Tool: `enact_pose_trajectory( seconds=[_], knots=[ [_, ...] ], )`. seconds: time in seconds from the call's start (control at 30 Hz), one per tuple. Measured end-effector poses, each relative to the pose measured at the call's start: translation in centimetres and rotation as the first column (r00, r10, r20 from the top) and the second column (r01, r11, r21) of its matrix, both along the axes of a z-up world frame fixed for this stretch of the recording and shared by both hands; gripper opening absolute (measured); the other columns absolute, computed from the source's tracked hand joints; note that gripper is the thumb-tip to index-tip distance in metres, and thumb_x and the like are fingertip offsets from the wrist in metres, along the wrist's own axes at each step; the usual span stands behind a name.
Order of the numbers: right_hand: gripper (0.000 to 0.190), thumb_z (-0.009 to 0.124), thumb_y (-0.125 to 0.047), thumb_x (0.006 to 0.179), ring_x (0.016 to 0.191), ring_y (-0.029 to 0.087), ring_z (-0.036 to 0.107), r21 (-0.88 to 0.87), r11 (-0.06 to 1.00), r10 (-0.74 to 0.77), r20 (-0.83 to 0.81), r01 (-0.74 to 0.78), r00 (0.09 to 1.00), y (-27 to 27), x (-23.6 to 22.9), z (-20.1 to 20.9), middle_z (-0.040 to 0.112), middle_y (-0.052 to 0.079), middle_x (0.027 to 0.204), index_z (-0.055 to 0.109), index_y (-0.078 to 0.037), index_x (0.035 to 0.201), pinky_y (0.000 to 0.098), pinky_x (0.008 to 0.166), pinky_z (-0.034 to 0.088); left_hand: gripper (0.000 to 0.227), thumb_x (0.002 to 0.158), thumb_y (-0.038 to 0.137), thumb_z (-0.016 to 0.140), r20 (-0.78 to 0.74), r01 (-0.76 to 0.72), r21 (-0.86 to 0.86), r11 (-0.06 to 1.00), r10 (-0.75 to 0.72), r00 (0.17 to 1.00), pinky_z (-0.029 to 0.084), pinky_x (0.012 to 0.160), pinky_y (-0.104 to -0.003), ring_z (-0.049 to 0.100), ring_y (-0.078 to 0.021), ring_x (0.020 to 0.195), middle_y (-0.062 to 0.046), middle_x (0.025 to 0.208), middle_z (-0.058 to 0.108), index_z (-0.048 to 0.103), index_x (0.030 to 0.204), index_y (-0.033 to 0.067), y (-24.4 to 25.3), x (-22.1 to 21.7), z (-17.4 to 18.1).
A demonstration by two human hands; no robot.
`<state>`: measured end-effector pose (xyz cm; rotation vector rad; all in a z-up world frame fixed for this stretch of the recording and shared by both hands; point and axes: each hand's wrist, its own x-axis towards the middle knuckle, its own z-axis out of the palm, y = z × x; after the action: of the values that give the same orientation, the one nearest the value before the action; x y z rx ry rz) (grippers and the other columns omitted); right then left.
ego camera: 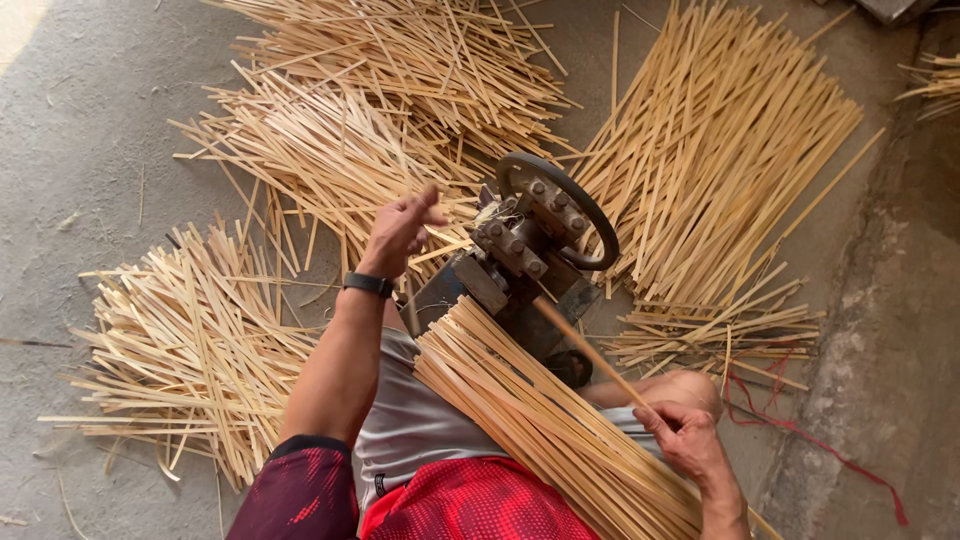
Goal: The person sits on the floor and uses a manual splitting machine to process long bamboo strips. They feed the strips into the machine's blade mechanism and pull them through to create thinner slivers, which are then placed into a pile on the floor.
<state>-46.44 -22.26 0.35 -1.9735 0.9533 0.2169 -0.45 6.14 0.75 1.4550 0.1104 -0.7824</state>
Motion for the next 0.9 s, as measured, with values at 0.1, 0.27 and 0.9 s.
enact_pose_trajectory(
  seconds=[0.1,0.27,0.9],
  knots=[
    [0.029,0.075,-0.033,0.092,0.063,0.021,0.059,-0.084,0.996,-0.021,-0.084,0.014,0.996,0.4,-0.4,0.5,0.071,0.018,0.066,0.085,-0.007,0.096,0.0402,0.061,0.051,0.023,0.085,0.026,0.079,0.028,0.225,0.006,0.974,-0.225,0.974,0.043,0.047,-0.018,0.059,-0.0036,0.055,-0.004,0.078,0.077,0.076,0.1,0.0086,0.3,-1.9,1.8],
    [0.035,0.064,-0.041,0.096,0.072,0.019,0.071,-0.285,0.953,0.158,0.175,-0.103,0.972,0.6,1.5,1.1,0.076,0.008,0.08,0.081,-0.011,0.102,0.0372,0.072,0.056,0.028,0.096,0.026,0.08,0.146,-0.086,-0.128,0.988,0.105,0.984,0.039,0.045,-0.017,0.047,-0.0018,0.053,-0.005,0.082,0.072,0.074,0.102,0.0,2.5,-0.9,1.4],
    [0.045,0.061,-0.052,0.094,0.067,0.024,0.071,-0.382,0.917,0.149,0.051,-0.118,0.988,3.3,10.3,1.6,0.075,0.01,0.077,0.079,-0.015,0.113,0.0403,0.065,0.055,0.041,0.085,0.038,0.079,0.133,-0.1,-0.061,0.993,0.108,0.985,0.044,0.047,-0.021,0.062,-0.0065,0.062,-0.009,0.094,0.078,0.077,0.112,0.0059,-4.0,-1.5,-2.1]
  ],
)
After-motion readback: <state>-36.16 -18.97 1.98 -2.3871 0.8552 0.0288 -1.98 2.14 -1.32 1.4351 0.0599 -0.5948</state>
